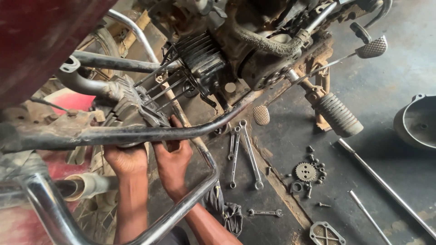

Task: The recorder disassembles a motorcycle engine cylinder head and uses tools to remove components while another person assists.

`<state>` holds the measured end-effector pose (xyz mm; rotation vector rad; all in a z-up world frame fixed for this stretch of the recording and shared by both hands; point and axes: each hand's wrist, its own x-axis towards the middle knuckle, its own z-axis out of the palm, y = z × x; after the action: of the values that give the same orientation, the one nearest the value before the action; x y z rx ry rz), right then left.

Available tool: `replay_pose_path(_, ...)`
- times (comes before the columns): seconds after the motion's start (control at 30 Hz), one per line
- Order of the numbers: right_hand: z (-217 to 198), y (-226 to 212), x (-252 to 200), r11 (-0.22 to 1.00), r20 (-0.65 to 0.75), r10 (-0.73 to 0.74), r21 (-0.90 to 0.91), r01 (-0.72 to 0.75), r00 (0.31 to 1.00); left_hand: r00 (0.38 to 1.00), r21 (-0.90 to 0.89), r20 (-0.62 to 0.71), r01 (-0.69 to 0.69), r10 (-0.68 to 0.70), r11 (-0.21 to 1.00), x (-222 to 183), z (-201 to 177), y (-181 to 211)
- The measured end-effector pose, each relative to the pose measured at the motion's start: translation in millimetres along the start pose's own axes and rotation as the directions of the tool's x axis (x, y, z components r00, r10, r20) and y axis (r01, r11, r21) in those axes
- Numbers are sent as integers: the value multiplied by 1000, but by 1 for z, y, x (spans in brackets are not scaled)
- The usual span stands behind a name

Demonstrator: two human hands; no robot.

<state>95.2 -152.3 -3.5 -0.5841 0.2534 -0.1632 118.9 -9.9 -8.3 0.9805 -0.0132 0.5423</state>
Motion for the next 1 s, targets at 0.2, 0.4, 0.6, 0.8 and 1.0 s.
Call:
replay_pose_path(0.2, 2, 6, 3, 1000, 2, 6, 21, -6, 1000, 1000, 2, -13, 2, -2, 1000, 1, 1, 2)
replay_pose_path(0.4, -1, 8, 6, 998, 21, 9, 59, -10, 1000, 1000, -11, -15, -2, 2, 1000, -2, 6, -1)
replay_pose_path(0.6, 1, 9, 4, 1000, -21, 21, 19, -21, 1000, 999, 17, 44, -15, 14, 1000, -6, 15, -1)
replay_pose_path(0.8, -2, 13, 5, 998, 14, -48, 39, 48, 999, 999, 5, 32, -9, 9, 1000, -5, -5, -4)
replay_pose_path(1.0, -2, 11, 5, 999, 17, -44, 30, 44, 999, 998, 10, 66, -14, 13, 1000, -5, -2, -2)
